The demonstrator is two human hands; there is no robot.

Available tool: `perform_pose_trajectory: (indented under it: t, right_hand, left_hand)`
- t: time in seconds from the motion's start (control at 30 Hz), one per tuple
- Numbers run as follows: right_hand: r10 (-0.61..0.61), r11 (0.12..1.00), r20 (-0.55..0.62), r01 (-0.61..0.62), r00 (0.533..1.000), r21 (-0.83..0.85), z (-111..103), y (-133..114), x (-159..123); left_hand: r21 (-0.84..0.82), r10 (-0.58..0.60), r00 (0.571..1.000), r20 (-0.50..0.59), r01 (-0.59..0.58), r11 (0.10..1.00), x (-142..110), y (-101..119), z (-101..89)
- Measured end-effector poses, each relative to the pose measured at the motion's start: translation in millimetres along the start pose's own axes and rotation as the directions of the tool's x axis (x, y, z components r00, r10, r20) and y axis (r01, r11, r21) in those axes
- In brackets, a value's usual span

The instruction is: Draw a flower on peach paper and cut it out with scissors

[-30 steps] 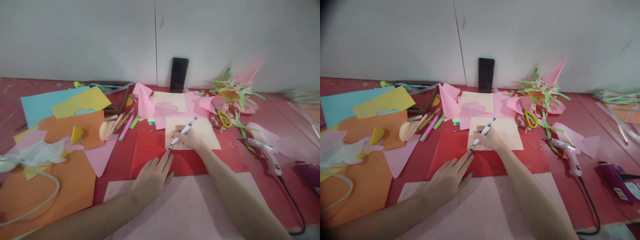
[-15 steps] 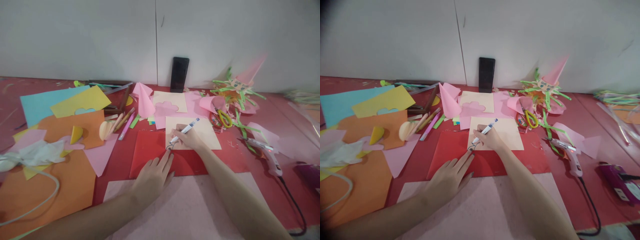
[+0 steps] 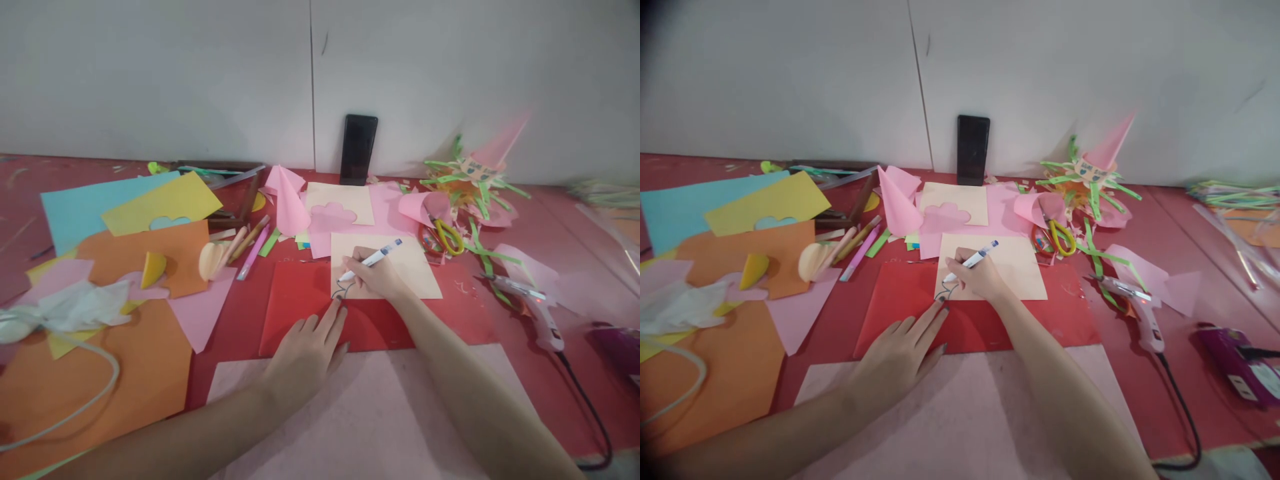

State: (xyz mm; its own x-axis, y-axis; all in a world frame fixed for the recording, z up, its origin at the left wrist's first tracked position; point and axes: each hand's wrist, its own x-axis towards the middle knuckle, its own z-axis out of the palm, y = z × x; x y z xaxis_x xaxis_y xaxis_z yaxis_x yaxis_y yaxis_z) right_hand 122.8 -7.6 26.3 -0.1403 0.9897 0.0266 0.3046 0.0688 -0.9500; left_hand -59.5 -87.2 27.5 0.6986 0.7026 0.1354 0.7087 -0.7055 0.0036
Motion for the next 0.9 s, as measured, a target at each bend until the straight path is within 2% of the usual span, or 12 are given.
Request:
perform_pose_trajectory:
  t: [0.13,0.33,0.53,0.73,0.9]
  right_hand:
    - [0.008,1.000,0.020,-0.008,1.000,0.000,0.3,1.6,0.1]
    - [0.022,1.000,-0.065,-0.021,0.998,0.017,0.3,0.4,0.4]
    - [0.028,0.999,-0.012,-0.028,1.000,0.022,0.0,-1.2,-0.5]
    - [0.015,1.000,-0.120,-0.016,0.993,-0.003,1.0,1.3,0.4]
    - [0.015,0.999,-0.032,-0.013,0.999,0.048,0.0,-0.6,-0.7]
  left_hand:
    - [0.046,0.023,1.000,-0.006,-0.023,0.999,0.2,0.4,0.4]
    - [-0.038,-0.009,1.000,0.011,0.010,0.999,-1.0,0.0,0.4]
    - [0.004,0.007,1.000,0.018,-0.007,1.000,0.2,-0.1,-1.6]
    - [0.008,0.003,1.000,0.018,-0.003,1.000,0.8,0.1,-1.5]
    - [0.005,0.012,1.000,0.004,-0.012,1.000,0.2,-0.2,-0.7]
